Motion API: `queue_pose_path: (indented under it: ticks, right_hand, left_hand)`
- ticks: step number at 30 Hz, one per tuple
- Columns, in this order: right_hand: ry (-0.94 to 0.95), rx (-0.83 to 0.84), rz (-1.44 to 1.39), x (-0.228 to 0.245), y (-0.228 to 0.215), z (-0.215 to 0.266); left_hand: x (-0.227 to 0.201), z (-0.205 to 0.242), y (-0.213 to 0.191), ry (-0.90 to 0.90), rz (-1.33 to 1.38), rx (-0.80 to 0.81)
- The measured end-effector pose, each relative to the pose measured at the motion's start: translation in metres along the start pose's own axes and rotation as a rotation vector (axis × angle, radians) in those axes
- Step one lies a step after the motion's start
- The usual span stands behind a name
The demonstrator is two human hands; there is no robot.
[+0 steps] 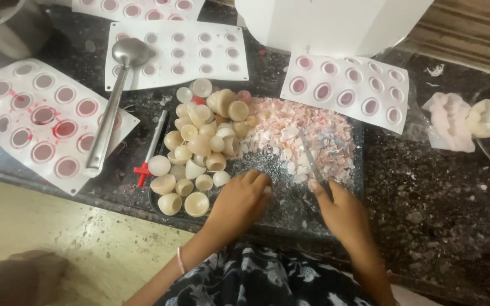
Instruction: The recorder is scraping and cleaning wax from molds and a tray.
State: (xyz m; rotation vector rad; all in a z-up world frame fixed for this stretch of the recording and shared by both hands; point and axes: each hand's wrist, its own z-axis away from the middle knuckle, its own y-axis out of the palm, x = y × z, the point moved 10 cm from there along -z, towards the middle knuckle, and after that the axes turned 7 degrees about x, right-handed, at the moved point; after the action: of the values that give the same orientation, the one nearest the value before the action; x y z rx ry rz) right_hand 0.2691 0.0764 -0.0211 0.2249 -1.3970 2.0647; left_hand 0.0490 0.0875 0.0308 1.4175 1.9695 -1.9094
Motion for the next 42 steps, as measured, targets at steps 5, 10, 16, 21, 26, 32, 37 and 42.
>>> queue_pose_path:
  ticks: [5, 10, 16, 21, 26, 32, 37, 42]
  right_hand:
    - [-0.027, 0.004, -0.097, -0.001, 0.029, 0.016]
    - [-0.039, -0.085, -0.011, 0.024, 0.030, 0.041]
    - [0.048, 0.010, 0.032, 0.047, 0.034, 0.055]
    - [-0.143, -0.025, 0.013, 0.055, 0.044, 0.062]
    - [0.042, 0.077, 0.002, 0.040, 0.049, 0.066]
    - [-0.034, 0.045, 0.079, 0.042, 0.048, 0.060]
    - [-0.115, 0.076, 0.191, 0.055, 0.052, 0.052]
    - [-0.204, 0.100, 0.217, 0.056, 0.052, 0.046]
  left_hand:
    - [0.005, 0.005, -0.004, -0.001, -0.146, -0.037]
    - [0.008, 0.013, -0.012, -0.068, -0.270, 0.022]
    - [0.016, 0.019, 0.000, -0.006, -0.352, 0.053]
    - [0.015, 0.016, -0.010, -0.043, -0.254, -0.030]
    - [0.016, 0.014, -0.004, -0.046, -0.263, -0.014]
    - [0.019, 0.011, 0.007, -0.037, -0.208, -0.111]
    - [0.016, 0.011, 0.003, -0.092, -0.191, -0.180]
    - [0.011, 0.012, 0.002, -0.139, -0.203, -0.218]
